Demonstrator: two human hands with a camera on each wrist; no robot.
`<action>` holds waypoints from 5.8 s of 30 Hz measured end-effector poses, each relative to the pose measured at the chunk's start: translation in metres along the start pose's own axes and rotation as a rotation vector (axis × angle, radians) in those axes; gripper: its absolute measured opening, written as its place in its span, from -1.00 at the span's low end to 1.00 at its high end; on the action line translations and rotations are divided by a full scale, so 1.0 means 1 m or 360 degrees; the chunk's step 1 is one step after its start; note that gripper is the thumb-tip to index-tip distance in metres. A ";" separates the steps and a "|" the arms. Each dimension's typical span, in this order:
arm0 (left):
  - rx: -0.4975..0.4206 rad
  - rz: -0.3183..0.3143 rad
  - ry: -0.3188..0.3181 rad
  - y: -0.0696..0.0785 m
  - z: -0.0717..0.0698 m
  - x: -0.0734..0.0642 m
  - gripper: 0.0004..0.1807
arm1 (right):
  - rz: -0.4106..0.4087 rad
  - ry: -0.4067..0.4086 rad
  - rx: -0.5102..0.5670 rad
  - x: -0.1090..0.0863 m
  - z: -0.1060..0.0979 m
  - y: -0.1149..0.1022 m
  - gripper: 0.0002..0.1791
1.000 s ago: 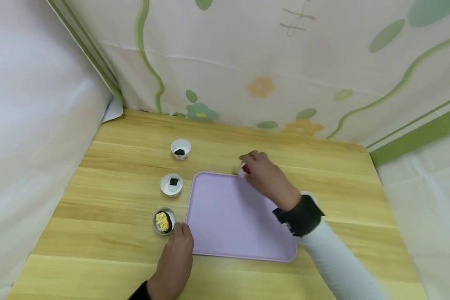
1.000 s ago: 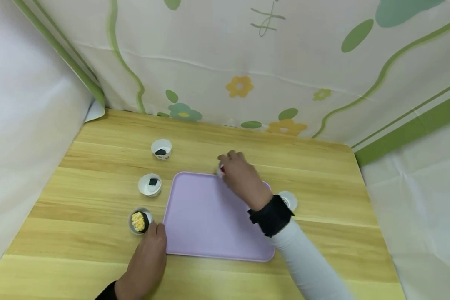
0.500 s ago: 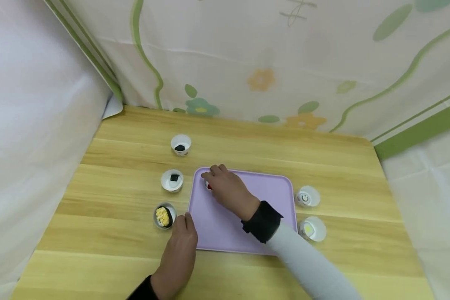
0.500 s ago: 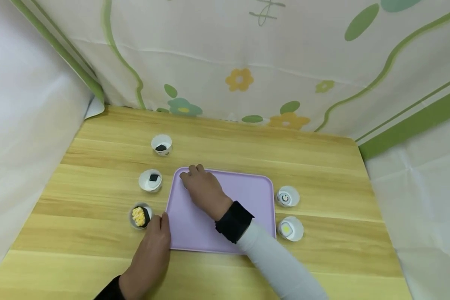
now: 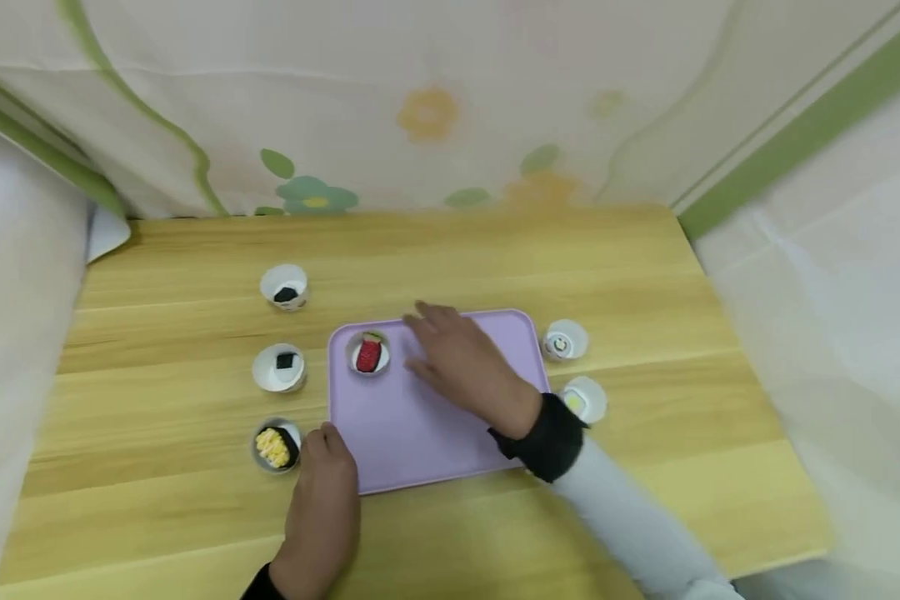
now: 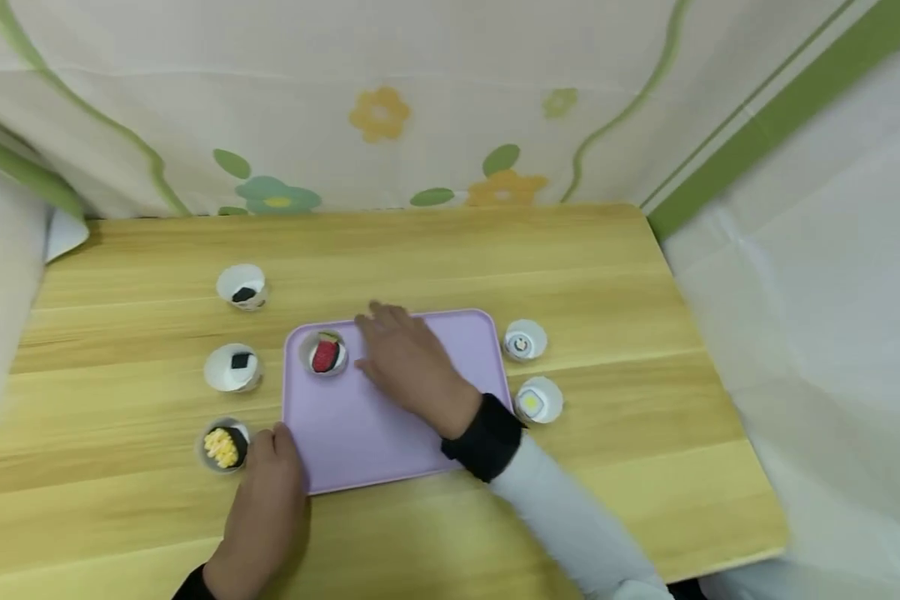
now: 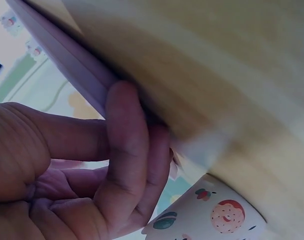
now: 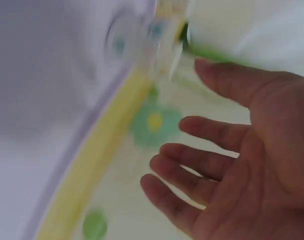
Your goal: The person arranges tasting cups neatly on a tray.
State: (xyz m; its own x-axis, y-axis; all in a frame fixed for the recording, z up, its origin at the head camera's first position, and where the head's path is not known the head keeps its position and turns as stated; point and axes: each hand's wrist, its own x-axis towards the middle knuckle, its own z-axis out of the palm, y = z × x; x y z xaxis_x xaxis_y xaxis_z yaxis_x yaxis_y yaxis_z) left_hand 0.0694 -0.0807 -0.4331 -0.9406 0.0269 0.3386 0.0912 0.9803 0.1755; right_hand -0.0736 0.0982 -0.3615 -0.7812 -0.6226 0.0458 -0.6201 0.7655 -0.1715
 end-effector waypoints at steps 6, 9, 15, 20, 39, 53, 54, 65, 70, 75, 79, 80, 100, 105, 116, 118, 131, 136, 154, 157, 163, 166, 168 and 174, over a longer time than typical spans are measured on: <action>-0.0127 -0.0086 -0.0152 -0.005 -0.011 -0.005 -0.63 | 0.0327 0.0028 0.0037 -0.043 -0.027 0.057 -0.30; -0.0152 -0.0117 -0.0183 -0.004 -0.013 -0.008 -0.63 | 0.0532 -0.0101 0.0064 -0.062 -0.032 0.083 -0.26; -0.0186 -0.0221 -0.0289 -0.005 -0.018 -0.015 -0.59 | 0.0757 -0.0314 0.0170 -0.083 -0.025 0.107 -0.14; -0.0232 -0.0306 -0.0437 -0.007 -0.023 -0.019 -0.52 | 0.0737 -0.0336 0.0237 -0.084 -0.009 0.110 -0.17; -0.0194 -0.0312 -0.0390 0.012 -0.007 -0.019 -0.56 | 0.0563 -0.0171 0.0135 -0.081 0.002 0.129 -0.52; 0.0019 -0.0267 -0.0166 0.022 0.003 -0.022 -0.63 | 0.0339 -0.0057 0.0104 -0.054 -0.013 0.124 -0.49; 0.0067 -0.0241 -0.0169 0.022 0.004 -0.020 -0.63 | 0.0304 -0.0046 0.0110 -0.050 -0.016 0.121 -0.50; 0.0205 0.0011 -0.0100 0.033 0.018 0.013 -0.71 | 0.0281 0.0009 0.0179 -0.036 -0.021 0.095 -0.50; 0.0234 0.0018 -0.0099 0.030 0.017 0.013 -0.82 | 0.0187 -0.0001 0.0226 -0.022 -0.004 0.073 -0.51; 0.0277 0.0041 -0.0120 0.029 0.017 0.012 -0.89 | 0.0183 -0.0099 0.0232 -0.007 0.008 0.053 -0.50; 0.0317 0.0065 -0.0156 0.030 0.018 0.011 -0.88 | 0.0186 -0.0128 0.0209 -0.001 0.014 0.045 -0.50; 0.0325 0.0070 -0.0159 0.031 0.018 0.010 -0.88 | 0.0181 -0.0126 0.0202 0.000 0.015 0.044 -0.50; 0.0510 0.0165 -0.0127 0.030 0.013 0.014 -0.53 | 0.0269 -0.0087 0.0261 -0.013 0.012 0.049 -0.23; 0.0698 0.0323 -0.0227 0.024 0.012 0.016 -0.47 | 0.0355 -0.0056 0.0221 -0.033 0.000 0.061 -0.22; 0.0504 0.0254 -0.0118 0.010 0.010 0.006 -0.62 | 0.0573 -0.0058 0.0214 -0.073 -0.011 0.083 -0.26; 0.0385 0.0155 -0.0120 0.007 0.008 0.003 -0.75 | 0.0591 -0.0064 0.0215 -0.079 -0.012 0.087 -0.27; 0.0038 -0.0126 -0.0345 0.006 0.003 0.004 -0.68 | 0.0729 -0.0072 0.0198 -0.114 -0.020 0.109 -0.25; -0.0051 -0.0172 -0.0359 0.007 0.002 0.005 -0.66 | 0.0793 -0.0137 0.0304 -0.131 -0.016 0.110 -0.24; -0.0040 -0.0166 -0.0374 0.006 0.001 0.003 -0.63 | 0.0789 -0.0068 0.0323 -0.160 0.004 0.105 -0.35; -0.0002 -0.0142 -0.0347 0.006 0.003 0.003 -0.63 | 0.0804 -0.0059 0.0295 -0.160 0.005 0.105 -0.39; -0.0009 -0.0162 -0.0361 0.008 0.003 0.002 -0.65 | 0.0806 -0.0022 0.0305 -0.157 0.007 0.106 -0.45; -0.0003 -0.0156 -0.0373 0.008 0.003 0.002 -0.66 | 0.0813 0.0012 0.0283 -0.154 0.007 0.108 -0.45; -0.0007 -0.0160 -0.0375 0.008 0.003 0.002 -0.65 | 0.0808 0.0043 0.0271 -0.149 0.007 0.109 -0.44; -0.0023 -0.0196 -0.0349 0.008 0.004 0.002 -0.67 | 0.0768 0.0064 0.0269 -0.126 -0.001 0.107 -0.42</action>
State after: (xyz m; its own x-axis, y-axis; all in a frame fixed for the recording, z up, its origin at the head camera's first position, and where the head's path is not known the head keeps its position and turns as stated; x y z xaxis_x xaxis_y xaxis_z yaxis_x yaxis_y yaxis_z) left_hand 0.0668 -0.0717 -0.4348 -0.9932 -0.0489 0.1054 -0.0251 0.9760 0.2165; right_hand -0.0411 0.2584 -0.3850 -0.9799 -0.1953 -0.0408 -0.1703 0.9252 -0.3390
